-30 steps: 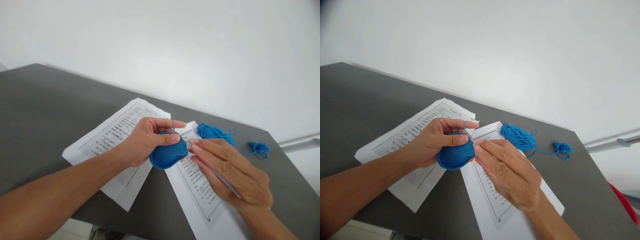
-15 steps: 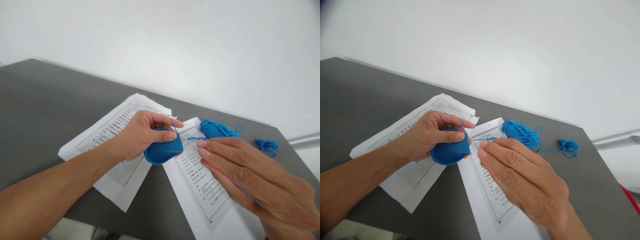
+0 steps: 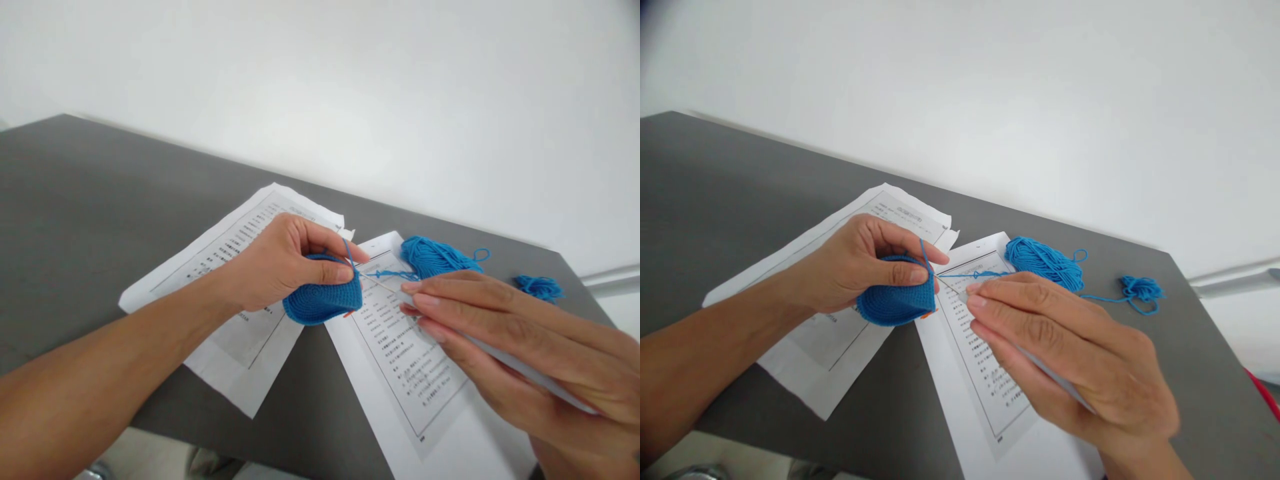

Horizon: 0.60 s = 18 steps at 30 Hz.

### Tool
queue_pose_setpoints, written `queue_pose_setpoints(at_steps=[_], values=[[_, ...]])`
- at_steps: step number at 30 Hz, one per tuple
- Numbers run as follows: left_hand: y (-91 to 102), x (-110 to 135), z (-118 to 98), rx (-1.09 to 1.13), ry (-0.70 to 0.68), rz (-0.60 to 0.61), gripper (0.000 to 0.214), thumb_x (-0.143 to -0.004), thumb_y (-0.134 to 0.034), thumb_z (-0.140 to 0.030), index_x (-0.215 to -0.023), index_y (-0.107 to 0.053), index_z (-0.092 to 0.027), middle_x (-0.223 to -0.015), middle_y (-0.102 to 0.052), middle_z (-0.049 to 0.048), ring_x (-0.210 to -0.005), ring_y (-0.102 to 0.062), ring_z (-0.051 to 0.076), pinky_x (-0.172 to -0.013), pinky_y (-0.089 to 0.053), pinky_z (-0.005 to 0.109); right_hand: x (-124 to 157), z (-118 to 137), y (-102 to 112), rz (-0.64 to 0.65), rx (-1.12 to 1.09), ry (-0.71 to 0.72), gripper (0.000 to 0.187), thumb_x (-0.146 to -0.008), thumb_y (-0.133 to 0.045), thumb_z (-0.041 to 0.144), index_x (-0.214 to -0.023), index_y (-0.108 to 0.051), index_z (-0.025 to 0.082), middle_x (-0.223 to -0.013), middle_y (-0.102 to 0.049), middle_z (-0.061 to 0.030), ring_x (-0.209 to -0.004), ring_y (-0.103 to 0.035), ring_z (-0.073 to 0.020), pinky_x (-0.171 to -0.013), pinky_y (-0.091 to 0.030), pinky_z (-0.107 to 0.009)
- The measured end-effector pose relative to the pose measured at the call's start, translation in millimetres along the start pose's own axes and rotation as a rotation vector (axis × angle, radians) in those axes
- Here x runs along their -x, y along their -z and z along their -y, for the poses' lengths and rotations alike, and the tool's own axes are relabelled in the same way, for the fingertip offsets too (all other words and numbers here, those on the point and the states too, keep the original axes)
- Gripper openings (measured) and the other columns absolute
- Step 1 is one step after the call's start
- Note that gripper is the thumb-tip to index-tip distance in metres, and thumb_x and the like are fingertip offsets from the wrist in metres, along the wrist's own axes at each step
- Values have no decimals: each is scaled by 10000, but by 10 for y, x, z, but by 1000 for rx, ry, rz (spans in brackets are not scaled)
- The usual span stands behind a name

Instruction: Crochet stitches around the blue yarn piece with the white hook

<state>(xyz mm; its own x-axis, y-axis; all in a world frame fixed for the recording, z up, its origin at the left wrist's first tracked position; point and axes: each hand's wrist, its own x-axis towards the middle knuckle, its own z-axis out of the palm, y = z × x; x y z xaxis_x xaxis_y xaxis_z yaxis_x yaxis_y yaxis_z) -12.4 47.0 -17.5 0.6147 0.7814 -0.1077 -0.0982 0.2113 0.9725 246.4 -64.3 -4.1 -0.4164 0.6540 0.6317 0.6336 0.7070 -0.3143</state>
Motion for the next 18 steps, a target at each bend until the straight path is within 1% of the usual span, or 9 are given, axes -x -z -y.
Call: queue_pose_setpoints(at_steps=[4,7,9,12,15,18], values=[[7,-15,7,-14,-8,-9,141,-776,-880,-112,-897,-893,-182,-753,-851,20,-627,-782,160,-627,-655,234,7,-5,-34,7,-52,-7,509,-962,-768,156,-1427,-749,363,-1254,-844,-30,-1029,-850,-320,-960,-737,-453],[23,-18,5,-44,9,-4,135,-782,-884,-144,-907,-896,-192,-747,-848,16,-623,-784,161,-616,-649,229,6,-10,-61,4,-119,-13,537,-949,-796,169,-1439,-737,381,-1256,-843,-26,-1013,-852,-322,-917,-748,-447],[33,-12,-3,-61,22,1,123,-778,-888,-152,-895,-895,-189,-735,-844,19,-618,-786,167,-613,-648,234,-2,-14,-62,-6,-147,-29,483,-955,-795,189,-1396,-768,384,-1227,-851,-26,-998,-853,-326,-901,-752,-456],[41,-1,-23,-66,37,21,108,-768,-892,-148,-872,-890,-177,-730,-843,31,-622,-792,184,-614,-653,253,-6,-25,-39,-6,-148,-39,381,-975,-772,235,-1331,-810,364,-1203,-856,-40,-1005,-851,-337,-937,-742,-486],[47,1,-35,-76,38,35,95,-768,-893,-139,-859,-888,-168,-732,-843,38,-632,-794,185,-624,-654,257,5,-33,-2,14,-140,-44,375,-962,-784,248,-1320,-819,353,-1196,-857,-44,-986,-852,-340,-952,-736,-499],[55,-9,-34,-102,9,36,76,-767,-897,-128,-834,-887,-164,-754,-850,39,-655,-790,163,-642,-645,230,-12,-10,31,26,-129,-61,384,-936,-813,244,-1303,-826,357,-1173,-862,-37,-959,-853,-333,-921,-745,-491]])
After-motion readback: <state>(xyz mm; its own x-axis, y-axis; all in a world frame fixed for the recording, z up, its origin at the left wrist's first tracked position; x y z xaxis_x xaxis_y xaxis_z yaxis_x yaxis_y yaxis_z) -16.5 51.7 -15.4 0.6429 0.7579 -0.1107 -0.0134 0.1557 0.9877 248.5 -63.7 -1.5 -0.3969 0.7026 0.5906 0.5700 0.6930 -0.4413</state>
